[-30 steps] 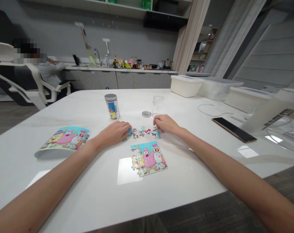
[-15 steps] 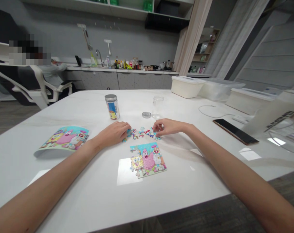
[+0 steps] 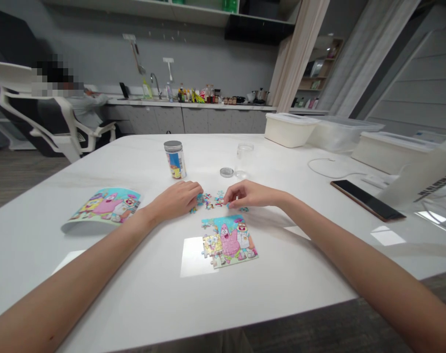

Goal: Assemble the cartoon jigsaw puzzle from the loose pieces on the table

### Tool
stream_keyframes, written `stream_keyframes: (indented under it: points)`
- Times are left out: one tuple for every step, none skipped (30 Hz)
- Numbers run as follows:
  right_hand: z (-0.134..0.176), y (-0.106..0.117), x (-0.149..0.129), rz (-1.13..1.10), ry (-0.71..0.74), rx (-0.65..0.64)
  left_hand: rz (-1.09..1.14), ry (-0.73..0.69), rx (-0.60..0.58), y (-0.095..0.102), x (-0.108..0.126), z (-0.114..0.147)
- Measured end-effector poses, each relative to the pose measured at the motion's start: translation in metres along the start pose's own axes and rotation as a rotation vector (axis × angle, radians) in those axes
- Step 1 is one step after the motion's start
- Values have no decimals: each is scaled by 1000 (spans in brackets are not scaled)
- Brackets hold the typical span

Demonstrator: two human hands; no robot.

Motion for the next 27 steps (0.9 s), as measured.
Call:
stream_keyframes:
  points:
    - [-2,-7,-3,-55,-1,-26,-8,-3,21,2,0,0]
    - [-3,-13,-6,-102,0,-45,-12,-4,47,4,0,1]
    - [-5,-17,-9,-135,3,-41,-5,0,75,6,1,2]
    - [-6,-21,-10,-165,-5,-34,18,10,108,10,1,2]
    - [-7,-24,-11,-195,-20,-21,64,31,141,14,2,3]
    - [-7,-26,-11,-227,-41,-2,138,62,168,18,2,3]
    - [-8,-27,-10,-258,-65,16,240,105,190,22,3,3]
    - [-9,-28,-9,-285,-86,37,378,157,184,25,4,3]
    - [-9,-29,-8,-306,-103,59,535,202,150,27,6,2]
    - [-10,-30,-6,-322,-117,83,681,236,84,27,9,1]
    - [-11,-30,-5,-335,-127,106,808,253,16,27,13,0]
    - [-12,-30,-4,-348,-137,127,912,256,-40,27,17,-1]
    - [-13,-31,-3,-363,-151,146,999,244,-89,27,21,-1]
    - [-13,-31,-2,-380,-168,162,1063,224,-126,26,25,-2]
    - [-13,-32,-2,-394,-184,172,1104,201,-154,25,27,-2]
    - [-14,-33,-2,-406,-198,179,1130,182,-175,23,29,-2]
    - [-13,-33,-3,-416,-209,181,1146,168,-189,21,30,-2]
    - [-13,-34,-4,-425,-218,181,1156,159,-198,19,30,-1]
    - [-13,-35,-4,-435,-221,179,1165,154,-207,17,30,-1]
    - [-13,-35,-4,-446,-223,178,1176,150,-214,15,29,0]
    - [-12,-35,-4,-457,-223,178,1183,148,-218,14,29,0]
    - [-12,-35,-4,-467,-222,177,1184,145,-222,14,29,0]
    - [-12,-35,-4,-477,-219,177,1184,142,-223,13,28,0]
    - [-12,-34,-3,-485,-213,175,1189,143,-220,13,28,0]
    - [-12,-34,-3,-490,-205,170,1202,146,-212,13,28,0]
    - [-12,-33,-2,-491,-196,164,1225,151,-202,13,27,0]
    - [-12,-33,-2,-491,-185,158,1256,159,-190,13,27,0]
Point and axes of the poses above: each hand's wrist, its own z-axis away from the middle knuckle, its own y-axis out of the back of the hand, x = y × z, the point moved 4 cm from there along -z, towards the middle knuckle, and after that the axes turned 3 degrees about -x, right-handed, at the moved point
